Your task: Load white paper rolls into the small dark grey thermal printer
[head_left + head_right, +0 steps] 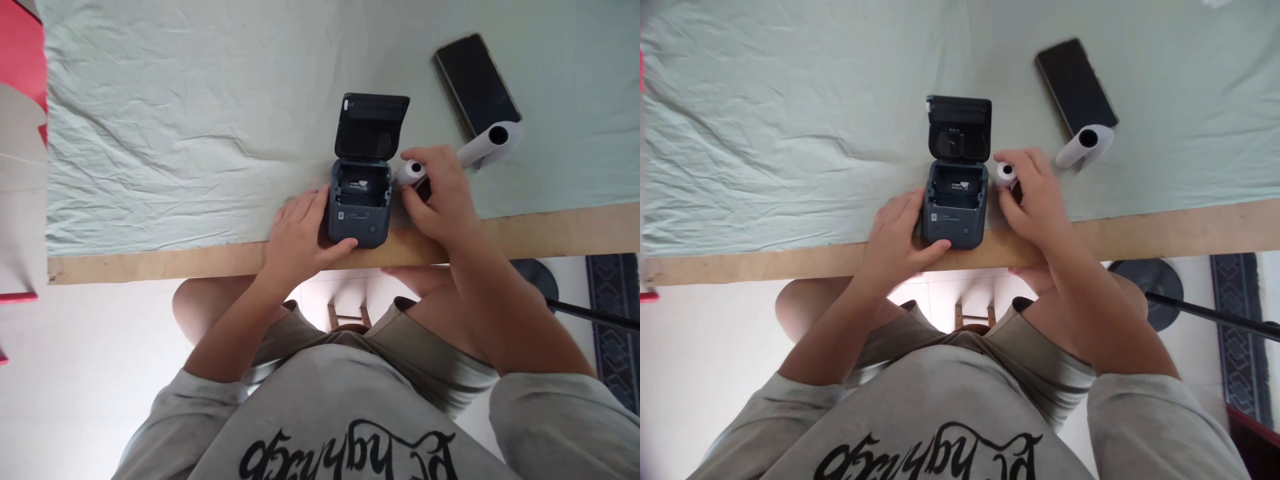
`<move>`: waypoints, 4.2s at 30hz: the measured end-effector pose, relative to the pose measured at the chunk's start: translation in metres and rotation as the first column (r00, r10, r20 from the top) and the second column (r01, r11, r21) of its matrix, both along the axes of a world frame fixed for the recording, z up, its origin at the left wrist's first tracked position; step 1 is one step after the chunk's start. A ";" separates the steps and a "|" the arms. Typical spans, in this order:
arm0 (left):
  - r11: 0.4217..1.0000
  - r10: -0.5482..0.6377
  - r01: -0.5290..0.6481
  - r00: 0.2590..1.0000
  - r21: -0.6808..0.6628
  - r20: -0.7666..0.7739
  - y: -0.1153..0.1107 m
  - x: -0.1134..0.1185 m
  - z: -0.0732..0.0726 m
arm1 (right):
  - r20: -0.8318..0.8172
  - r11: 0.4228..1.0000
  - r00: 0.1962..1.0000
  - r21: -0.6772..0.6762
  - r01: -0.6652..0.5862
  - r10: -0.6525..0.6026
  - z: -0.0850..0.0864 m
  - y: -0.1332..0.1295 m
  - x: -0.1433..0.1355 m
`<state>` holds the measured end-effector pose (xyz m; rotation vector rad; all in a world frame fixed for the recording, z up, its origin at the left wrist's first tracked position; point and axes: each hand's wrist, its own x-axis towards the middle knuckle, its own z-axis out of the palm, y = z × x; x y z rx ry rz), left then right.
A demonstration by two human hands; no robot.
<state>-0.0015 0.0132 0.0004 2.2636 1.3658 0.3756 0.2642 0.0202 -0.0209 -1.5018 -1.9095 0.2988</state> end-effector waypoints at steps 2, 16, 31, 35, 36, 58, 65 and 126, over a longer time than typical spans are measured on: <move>1.000 -0.004 0.004 1.000 0.000 0.000 0.000 0.000 0.000 | 0.004 1.000 1.000 0.012 0.013 -0.013 -0.001 0.001 0.000; 1.000 -0.021 0.021 1.000 0.016 0.008 0.000 -0.002 -0.002 | -0.110 0.984 0.987 0.119 0.131 -0.118 0.029 -0.001 -0.023; 1.000 -0.030 0.030 1.000 -0.006 0.002 -0.001 -0.002 -0.001 | 0.007 0.997 1.000 -0.078 -0.008 0.009 0.031 0.019 -0.047; 1.000 -0.027 0.027 1.000 0.006 -0.005 -0.002 -0.002 -0.001 | -0.003 0.997 1.000 -0.069 -0.031 0.031 0.032 0.018 -0.047; 1.000 -0.027 0.027 1.000 0.007 -0.006 -0.002 -0.002 -0.001 | -0.013 0.997 0.999 -0.061 -0.040 0.039 0.032 0.018 -0.047; 0.983 0.125 -0.069 0.930 -0.170 0.346 0.028 0.004 -0.001 | -0.102 0.986 0.982 0.071 -0.152 0.159 0.038 0.005 -0.048; 0.993 0.054 -0.010 0.928 -0.119 0.370 0.034 0.018 -0.016 | -0.105 0.959 0.954 0.066 -0.275 0.281 0.029 -0.005 -0.051; 0.995 0.020 0.026 0.884 -0.093 0.468 0.032 0.017 -0.019 | -0.457 0.917 0.881 -0.291 -0.273 0.118 0.019 0.019 -0.027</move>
